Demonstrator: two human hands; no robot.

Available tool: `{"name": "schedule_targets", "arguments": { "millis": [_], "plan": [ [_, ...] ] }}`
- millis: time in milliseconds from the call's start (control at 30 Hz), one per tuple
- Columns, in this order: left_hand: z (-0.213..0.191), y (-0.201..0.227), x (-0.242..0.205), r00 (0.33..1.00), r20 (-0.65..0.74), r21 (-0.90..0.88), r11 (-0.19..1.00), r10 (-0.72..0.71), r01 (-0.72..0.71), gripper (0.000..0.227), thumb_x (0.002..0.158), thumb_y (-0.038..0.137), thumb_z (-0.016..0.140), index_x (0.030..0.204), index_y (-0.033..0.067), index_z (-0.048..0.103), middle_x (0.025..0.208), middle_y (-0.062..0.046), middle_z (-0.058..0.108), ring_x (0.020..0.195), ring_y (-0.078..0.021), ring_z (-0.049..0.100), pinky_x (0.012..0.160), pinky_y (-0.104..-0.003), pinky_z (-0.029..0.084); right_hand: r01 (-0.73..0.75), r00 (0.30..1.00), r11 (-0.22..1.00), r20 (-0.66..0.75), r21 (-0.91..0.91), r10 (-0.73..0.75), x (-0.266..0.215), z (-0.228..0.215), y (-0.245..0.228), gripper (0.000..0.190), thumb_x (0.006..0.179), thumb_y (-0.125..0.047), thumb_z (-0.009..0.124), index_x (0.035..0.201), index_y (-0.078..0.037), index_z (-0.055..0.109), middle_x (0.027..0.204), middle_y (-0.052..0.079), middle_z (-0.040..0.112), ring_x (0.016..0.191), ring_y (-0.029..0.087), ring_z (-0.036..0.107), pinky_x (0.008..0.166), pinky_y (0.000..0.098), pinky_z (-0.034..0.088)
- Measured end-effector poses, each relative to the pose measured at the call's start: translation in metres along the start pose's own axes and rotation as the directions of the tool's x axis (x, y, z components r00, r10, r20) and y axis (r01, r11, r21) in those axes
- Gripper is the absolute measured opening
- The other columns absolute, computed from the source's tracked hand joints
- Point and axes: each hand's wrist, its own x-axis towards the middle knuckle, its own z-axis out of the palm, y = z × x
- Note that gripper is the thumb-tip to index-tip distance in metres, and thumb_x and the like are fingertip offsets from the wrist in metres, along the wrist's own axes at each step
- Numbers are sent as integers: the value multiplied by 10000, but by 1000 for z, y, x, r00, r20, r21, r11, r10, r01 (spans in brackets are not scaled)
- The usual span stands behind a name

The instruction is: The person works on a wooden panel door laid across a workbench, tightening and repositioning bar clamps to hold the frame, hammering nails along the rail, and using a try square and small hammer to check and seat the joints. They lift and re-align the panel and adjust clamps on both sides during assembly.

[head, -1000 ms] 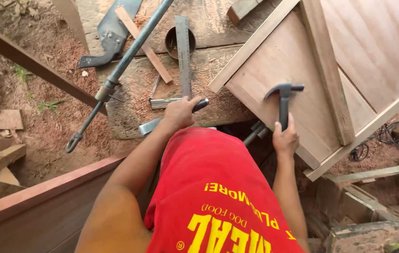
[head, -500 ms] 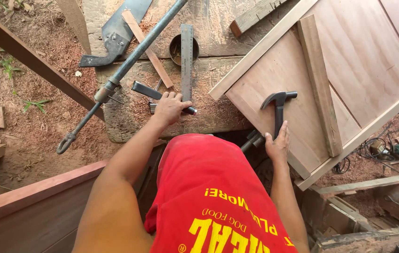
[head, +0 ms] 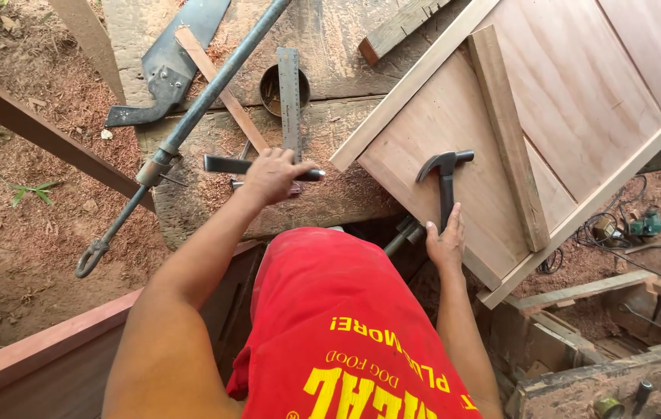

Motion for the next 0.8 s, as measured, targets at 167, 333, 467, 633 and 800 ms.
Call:
{"name": "schedule_targets", "arguments": {
  "millis": [167,333,467,633,800],
  "plan": [
    [-20,32,6,974,33,216,950,223,-225,368,924,169,663,1226,375,707,1084,3,670,1118,-202,597,1011,-383,396,-28,1000,1000,7,-5,28,1,0,0,912,938,-339,669,1662,-136,154,1585,265,369,1430,454,389,1159,542,333],
    [-28,17,51,921,150,534,755,360,-382,102,946,293,618,946,323,715,1039,40,663,1115,-176,573,1147,-439,294,-3,1000,1000,-11,-3,3,1,3,0,908,943,-332,666,1664,-133,150,1581,264,377,1441,451,381,1177,535,324],
    [-23,-6,89,795,314,564,572,518,-595,90,967,270,607,936,303,684,1062,44,646,1133,-192,566,1143,-441,311,-33,999,999,12,12,33,1,1,-2,913,939,-328,665,1656,-136,135,1587,275,342,1432,457,356,1154,536,319],
    [2,-28,97,768,84,521,629,634,-577,167,912,216,605,1010,306,706,1158,22,624,1241,-208,538,1137,-448,335,-41,998,999,-53,28,42,-4,8,3,914,927,-317,668,1656,-134,148,1591,267,356,1439,448,376,1164,530,328],
    [39,-35,71,825,-566,22,999,-13,30,275,1108,81,624,1288,288,649,1346,-19,588,1271,-198,581,1032,-377,544,-56,996,998,-66,10,56,-4,11,1,890,927,-314,674,1647,-124,187,1586,256,366,1434,437,398,1159,536,335]
  ]
}}
